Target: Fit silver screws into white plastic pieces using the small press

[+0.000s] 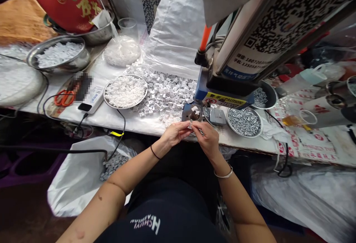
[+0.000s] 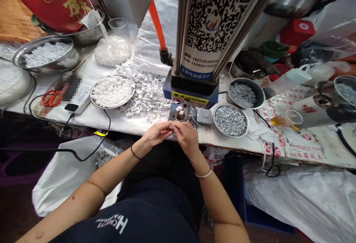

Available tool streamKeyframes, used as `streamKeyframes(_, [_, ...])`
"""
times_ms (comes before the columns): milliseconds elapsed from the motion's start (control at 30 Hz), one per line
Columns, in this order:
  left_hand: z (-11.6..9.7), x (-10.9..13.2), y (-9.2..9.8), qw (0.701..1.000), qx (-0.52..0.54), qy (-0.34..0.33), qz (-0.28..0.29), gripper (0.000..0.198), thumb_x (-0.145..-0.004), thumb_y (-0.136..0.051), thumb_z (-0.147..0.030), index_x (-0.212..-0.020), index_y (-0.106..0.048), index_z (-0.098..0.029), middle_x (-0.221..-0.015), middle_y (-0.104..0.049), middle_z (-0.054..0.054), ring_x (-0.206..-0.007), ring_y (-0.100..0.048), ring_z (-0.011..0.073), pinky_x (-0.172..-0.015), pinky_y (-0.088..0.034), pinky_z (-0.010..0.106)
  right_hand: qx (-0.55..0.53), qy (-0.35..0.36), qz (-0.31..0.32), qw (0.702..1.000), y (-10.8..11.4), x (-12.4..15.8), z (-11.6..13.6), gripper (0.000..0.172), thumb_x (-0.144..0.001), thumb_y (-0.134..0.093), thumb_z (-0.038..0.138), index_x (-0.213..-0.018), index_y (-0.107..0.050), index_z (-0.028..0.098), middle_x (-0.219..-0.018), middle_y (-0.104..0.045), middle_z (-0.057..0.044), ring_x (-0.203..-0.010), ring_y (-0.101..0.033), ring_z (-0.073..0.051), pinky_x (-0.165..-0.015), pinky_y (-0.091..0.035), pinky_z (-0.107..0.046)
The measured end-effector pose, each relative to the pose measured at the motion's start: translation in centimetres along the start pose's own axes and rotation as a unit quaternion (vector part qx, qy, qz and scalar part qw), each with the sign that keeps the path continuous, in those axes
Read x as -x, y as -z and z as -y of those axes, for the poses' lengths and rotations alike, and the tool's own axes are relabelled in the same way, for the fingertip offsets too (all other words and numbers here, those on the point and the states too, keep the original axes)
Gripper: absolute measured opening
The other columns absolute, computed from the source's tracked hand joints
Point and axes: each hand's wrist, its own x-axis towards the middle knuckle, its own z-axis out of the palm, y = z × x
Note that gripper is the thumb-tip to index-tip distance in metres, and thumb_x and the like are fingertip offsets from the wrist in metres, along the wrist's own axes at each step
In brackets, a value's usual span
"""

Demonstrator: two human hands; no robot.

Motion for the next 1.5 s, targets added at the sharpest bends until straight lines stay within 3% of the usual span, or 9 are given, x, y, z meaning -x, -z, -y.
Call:
streamKeyframes(333, [1.2, -0.1, 0.3, 0.999, -0.047, -0.018, 0.021, 0.015, -0.071, -0.072, -0.027, -0.075, -0.068, -0.013, -0.072, -0.067, 0.004, -0.066, -0.062, 0.011, -0.062, -0.049, 0.021, 0.021, 0.117, 0.044, 0.992, 0.3, 1.2, -2.2, 0.021, -0.084, -0.057, 0.023, -0.1, -0.07, 0.025, -0.107, -0.07, -0.005, -0.097, -0.065, -0.021, -0.086, -0.054, -0.038])
streamKeyframes(400, [0.8, -0.6, 0.3, 0.986, -0.138, -0.092, 0.014, 0.022, -0.071, -0.071, -0.034, -0.075, -0.069, -0.012, -0.074, -0.068, 0.006, -0.068, -0.062, 0.0133, -0.063, -0.049, 0.023, 0.019, 0.081, 0.018, 0.996, 0.5, 0.6, -2.5, 0.018, -0.084, -0.056, 0.024, -0.096, -0.071, 0.026, -0.097, -0.073, -0.004, -0.088, -0.066, -0.019, -0.08, -0.055, -0.035])
streamKeyframes(500, [-0.6, -2.2, -0.1, 0.919, -0.255, -0.302, -0.004, 0.027, -0.072, -0.07, -0.037, -0.086, -0.072, -0.014, -0.094, -0.069, 0.008, -0.086, -0.062, 0.0171, -0.073, -0.049, 0.025, 0.006, -0.003, -0.058, 0.998, 0.9, -1.5, -3.1, 0.015, -0.083, -0.059, 0.029, -0.091, -0.071, 0.025, -0.091, -0.073, -0.003, -0.084, -0.067, -0.018, -0.078, -0.054, -0.033])
streamKeyframes(567, [-1.5, -3.9, -0.5, 0.884, -0.274, -0.376, 0.033, 0.031, -0.074, -0.068, -0.035, -0.098, -0.07, -0.017, -0.108, -0.066, 0.007, -0.097, -0.06, 0.0176, -0.082, -0.047, 0.025, -0.01, -0.037, -0.085, 0.996, 1.1, -3.0, -3.6, 0.015, -0.082, -0.06, 0.032, -0.088, -0.071, 0.023, -0.09, -0.073, -0.002, -0.084, -0.068, -0.018, -0.078, -0.053, -0.032])
streamKeyframes(700, [-1.9, -7.0, -0.9, 0.896, -0.272, -0.331, 0.114, 0.03, -0.078, -0.063, -0.035, -0.101, -0.07, -0.017, -0.1, -0.069, 0.005, -0.088, -0.061, 0.014, -0.078, -0.046, 0.023, -0.001, -0.044, -0.056, 0.997, 1.1, -4.8, -4.2, 0.015, -0.081, -0.061, 0.032, -0.085, -0.071, 0.022, -0.087, -0.074, -0.002, -0.081, -0.068, -0.018, -0.076, -0.052, -0.031])
streamKeyframes(867, [-1.3, -8.4, -0.7, 0.919, -0.252, -0.286, 0.106, 0.032, -0.075, -0.065, -0.038, -0.097, -0.071, -0.017, -0.088, -0.07, 0.003, -0.066, -0.057, 0.0097, -0.059, -0.043, 0.02, 0.073, 0.016, -0.038, 0.996, 1.1, -5.0, -4.3, 0.015, -0.083, -0.058, 0.028, -0.087, -0.071, 0.022, -0.087, -0.073, -0.004, -0.08, -0.067, -0.018, -0.074, -0.052, -0.031])
streamKeyframes(1067, [-1.7, -8.0, -0.6, 0.908, -0.278, -0.291, 0.117, 0.034, -0.076, -0.064, -0.041, -0.098, -0.07, -0.015, -0.084, -0.068, 0.004, -0.064, -0.055, 0.0094, -0.055, -0.041, 0.02, 0.146, 0.15, 0.036, 0.977, 1.4, -5.4, -4.6, 0.019, -0.088, -0.049, 0.019, -0.091, -0.068, 0.02, -0.088, -0.072, -0.005, -0.076, -0.062, -0.017, -0.073, -0.05, -0.03])
streamKeyframes(1300, [-2.3, -8.5, -0.6, 0.808, -0.359, -0.423, 0.198, 0.037, -0.064, -0.077, -0.036, -0.096, -0.071, -0.019, -0.101, -0.063, 0.008, -0.094, -0.058, 0.0171, -0.07, -0.047, 0.023, 0.125, 0.11, 0.043, 0.985, 1.7, -4.9, -4.2, 0.021, -0.089, -0.048, 0.021, -0.099, -0.066, 0.021, -0.094, -0.072, -0.005, -0.085, -0.065, -0.018, -0.077, -0.052, -0.03])
streamKeyframes(1500, [-3.0, -8.6, -0.8, 0.782, -0.411, -0.423, 0.199, 0.033, -0.069, -0.073, -0.038, -0.093, -0.072, -0.017, -0.099, -0.062, 0.008, -0.084, -0.059, 0.014, -0.065, -0.045, 0.023, 0.244, 0.05, 0.019, 0.968, 3.1, -2.5, -7.4, 0.039, -0.088, -0.037, 0.012, -0.121, -0.058, 0.018, -0.115, -0.066, -0.009, -0.105, -0.061, -0.021, -0.091, -0.049, -0.036])
